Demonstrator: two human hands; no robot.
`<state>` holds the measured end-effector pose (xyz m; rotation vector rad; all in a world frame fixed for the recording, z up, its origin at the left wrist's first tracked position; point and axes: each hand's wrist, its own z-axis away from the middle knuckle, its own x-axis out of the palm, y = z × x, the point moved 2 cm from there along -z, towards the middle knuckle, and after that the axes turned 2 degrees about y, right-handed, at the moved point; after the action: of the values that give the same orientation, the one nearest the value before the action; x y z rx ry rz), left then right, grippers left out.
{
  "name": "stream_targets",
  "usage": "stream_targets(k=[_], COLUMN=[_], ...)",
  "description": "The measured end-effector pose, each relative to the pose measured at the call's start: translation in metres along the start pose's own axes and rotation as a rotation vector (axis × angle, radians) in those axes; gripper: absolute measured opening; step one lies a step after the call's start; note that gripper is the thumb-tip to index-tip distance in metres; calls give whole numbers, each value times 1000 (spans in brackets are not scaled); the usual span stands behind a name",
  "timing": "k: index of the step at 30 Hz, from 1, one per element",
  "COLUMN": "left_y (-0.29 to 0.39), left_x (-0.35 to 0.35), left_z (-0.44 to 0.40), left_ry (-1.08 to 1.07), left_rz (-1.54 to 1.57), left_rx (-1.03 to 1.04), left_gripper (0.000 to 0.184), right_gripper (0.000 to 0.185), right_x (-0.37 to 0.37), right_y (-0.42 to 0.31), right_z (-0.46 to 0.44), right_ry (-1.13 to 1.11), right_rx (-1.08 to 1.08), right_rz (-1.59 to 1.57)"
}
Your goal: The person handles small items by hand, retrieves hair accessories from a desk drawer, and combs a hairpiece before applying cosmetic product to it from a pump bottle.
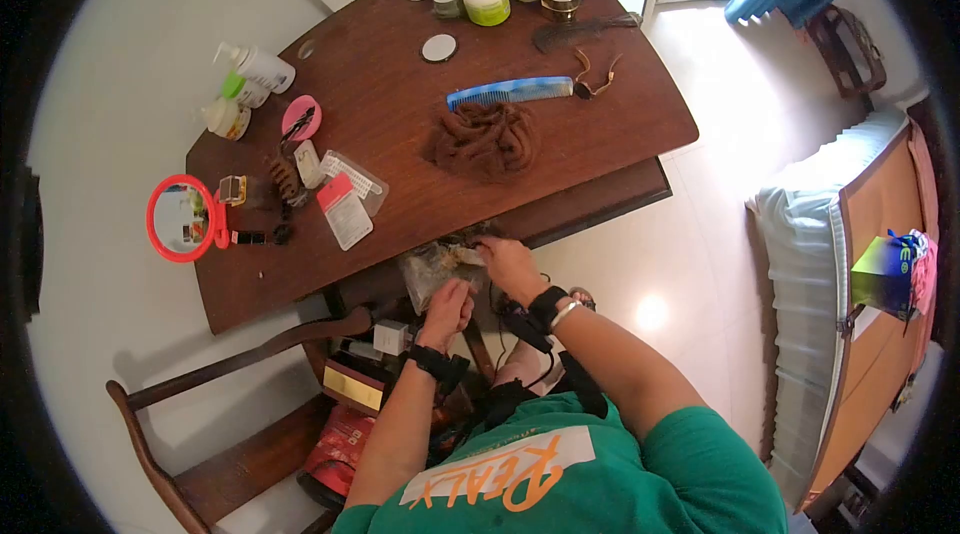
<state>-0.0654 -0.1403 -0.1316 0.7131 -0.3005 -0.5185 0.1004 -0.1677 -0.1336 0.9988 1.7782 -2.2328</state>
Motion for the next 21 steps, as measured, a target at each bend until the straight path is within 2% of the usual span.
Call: stream_targets(k=[2, 5, 8, 11, 14, 17, 20, 21], left_y=[5, 11, 11, 10, 11, 15, 15, 15], left_x=[-2, -2, -2, 1, 4, 6, 9, 9], left_z=[9, 21, 28, 34, 39, 42, 45, 45], left_ry=[-50, -101, -168, -229, -253, -260, -277, -283], left_rz=[23, -10, -18, -12, -36, -71, -84, -85], left_rx=[-30, -54, -51, -42, -51, -26, -16, -18], left_gripper=[22, 21, 21, 21, 22, 22, 23, 23], right_gripper=[17, 14, 15, 19, 24, 27, 29, 27], right_x=[0, 4, -10, -19, -19, -22, -28, -32], right_y=[17, 45, 35, 29, 34, 29, 22, 19], right_z=[5, 10, 9, 13, 19, 24, 26, 27], right_ry=[208, 367, 195, 1, -94, -77, -161, -142], right_rx=[0, 208, 525, 596, 604, 646, 766, 751], right_rz=[-51, -102, -531, -923, -1179, -1332, -1526, -1382])
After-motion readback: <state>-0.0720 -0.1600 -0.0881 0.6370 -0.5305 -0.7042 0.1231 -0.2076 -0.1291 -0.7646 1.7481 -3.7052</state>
